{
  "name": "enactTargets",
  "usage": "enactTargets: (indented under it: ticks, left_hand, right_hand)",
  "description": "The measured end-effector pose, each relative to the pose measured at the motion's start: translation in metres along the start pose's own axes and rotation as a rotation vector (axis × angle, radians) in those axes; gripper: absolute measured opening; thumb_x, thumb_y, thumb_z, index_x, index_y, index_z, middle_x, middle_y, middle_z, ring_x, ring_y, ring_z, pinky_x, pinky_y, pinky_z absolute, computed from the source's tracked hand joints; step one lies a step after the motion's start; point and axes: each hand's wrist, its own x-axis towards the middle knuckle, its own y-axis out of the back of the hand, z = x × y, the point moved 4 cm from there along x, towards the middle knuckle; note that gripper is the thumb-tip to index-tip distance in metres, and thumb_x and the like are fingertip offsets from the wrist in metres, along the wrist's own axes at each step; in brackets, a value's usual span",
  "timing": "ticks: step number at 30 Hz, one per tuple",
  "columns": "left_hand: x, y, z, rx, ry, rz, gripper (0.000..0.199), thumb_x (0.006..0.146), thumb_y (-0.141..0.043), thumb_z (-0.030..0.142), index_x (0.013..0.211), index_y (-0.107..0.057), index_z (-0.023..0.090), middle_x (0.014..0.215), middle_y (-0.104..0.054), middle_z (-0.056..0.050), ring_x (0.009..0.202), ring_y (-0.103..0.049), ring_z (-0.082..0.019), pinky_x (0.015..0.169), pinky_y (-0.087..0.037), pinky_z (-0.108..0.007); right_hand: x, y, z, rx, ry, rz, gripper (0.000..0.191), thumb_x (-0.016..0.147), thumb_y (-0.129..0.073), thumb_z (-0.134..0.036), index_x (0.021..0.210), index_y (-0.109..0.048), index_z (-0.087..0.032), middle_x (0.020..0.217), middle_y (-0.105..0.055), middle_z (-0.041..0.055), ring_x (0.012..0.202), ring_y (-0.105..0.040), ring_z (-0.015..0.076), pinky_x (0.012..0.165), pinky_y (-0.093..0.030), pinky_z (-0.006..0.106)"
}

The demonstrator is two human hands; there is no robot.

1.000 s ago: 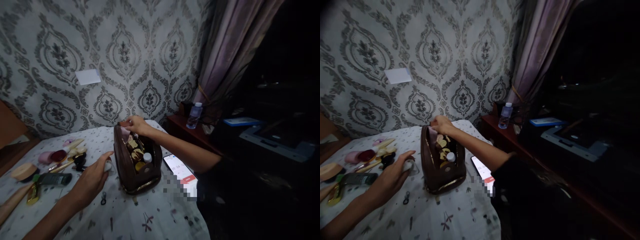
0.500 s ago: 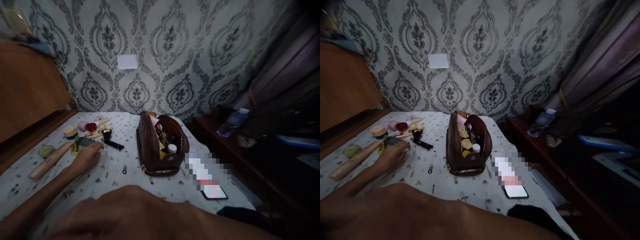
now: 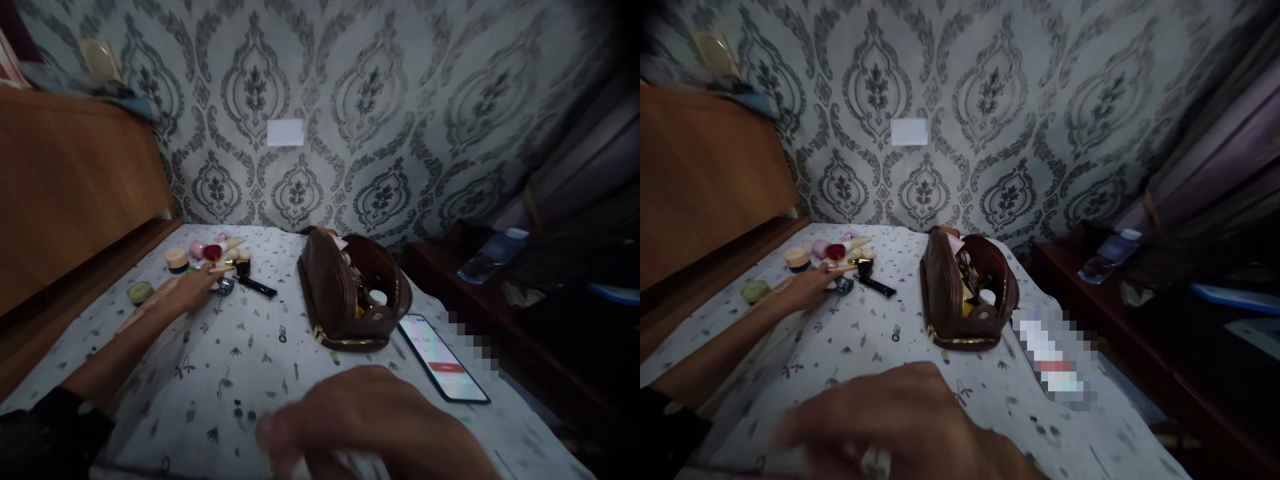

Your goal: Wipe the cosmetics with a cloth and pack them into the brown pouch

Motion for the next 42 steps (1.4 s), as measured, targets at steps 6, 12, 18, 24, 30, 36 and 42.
enactTargets:
  ticks: [6,12,18,24,30,36,42]
  left_hand:
    - [-0.006,0.010,0.016,-0.001,-0.126,0.023,0.036,0.084,-0.051,0.011,0.118,-0.062,0.019,0.122,-0.056,-0.015,0.104,-0.063,-0.030,0.082,-0.049,-0.038]
    - [-0.064,0.004,0.057,-0.029,-0.352,0.002,0.046,0.084,-0.053,0.007,0.125,-0.055,0.028,0.115,-0.056,-0.007,0.099,-0.062,-0.023,0.076,-0.051,-0.030]
    - [-0.104,-0.012,0.056,-0.440,-0.381,0.117,0.053,0.083,-0.049,0.005,0.132,-0.046,0.025,0.115,-0.057,-0.007,0.107,-0.059,-0.023,0.087,-0.052,-0.032]
    - [-0.080,-0.014,0.004,-0.885,0.073,0.308,0.027,0.091,-0.048,0.033,0.112,-0.055,0.017,0.101,-0.063,-0.006,0.093,-0.061,-0.024,0.086,-0.051,-0.037]
    - [-0.076,-0.033,0.036,-0.973,0.053,0.316,0.042,0.095,-0.044,0.037,0.129,-0.052,0.014,0.128,-0.059,-0.012,0.122,-0.054,-0.025,0.108,-0.042,-0.040]
    - [-0.112,-0.045,0.072,-0.965,-0.137,0.288,0.043,0.099,-0.037,0.031,0.137,-0.047,0.015,0.146,-0.046,-0.015,0.138,-0.041,-0.025,0.118,-0.031,-0.045]
    - [-0.104,-0.038,0.060,-1.012,-0.038,0.293,0.019,0.091,-0.050,0.033,0.103,-0.058,0.020,0.097,-0.063,-0.005,0.090,-0.058,-0.022,0.084,-0.048,-0.035]
  right_hand:
    - [0.032,-0.077,0.086,0.232,-0.247,-0.006,0.025,0.091,-0.053,-0.029,0.109,-0.069,-0.026,0.100,-0.071,0.0070,0.081,-0.070,0.0182,0.060,-0.058,0.028]
    - [0.033,-0.136,0.179,0.335,-0.629,0.134,0.033,0.089,-0.049,-0.040,0.105,-0.067,-0.018,0.096,-0.071,0.0093,0.090,-0.070,0.0228,0.069,-0.058,0.033]
    - [0.042,-0.158,0.185,0.168,-0.590,0.098,0.029,0.088,-0.051,-0.033,0.110,-0.066,-0.019,0.104,-0.070,0.0078,0.096,-0.065,0.0219,0.086,-0.053,0.038]
    - [0.035,-0.172,0.159,0.013,-0.436,0.040,0.050,0.085,-0.058,-0.043,0.128,-0.056,-0.017,0.120,-0.064,0.0132,0.112,-0.061,0.0270,0.096,-0.050,0.042]
    - [0.024,-0.178,0.148,-0.054,-0.394,0.049,0.058,0.089,-0.053,-0.041,0.139,-0.045,-0.013,0.131,-0.059,0.0183,0.122,-0.056,0.0301,0.104,-0.046,0.049]
    - [0.019,-0.177,0.154,-0.067,-0.372,0.104,0.056,0.092,-0.045,-0.033,0.145,-0.038,-0.016,0.130,-0.060,0.0160,0.123,-0.055,0.0280,0.105,-0.045,0.047]
    - [0.020,-0.178,0.160,0.051,-0.366,0.148,0.056,0.089,-0.052,-0.034,0.142,-0.044,-0.016,0.123,-0.064,0.0144,0.109,-0.062,0.0274,0.096,-0.050,0.045]
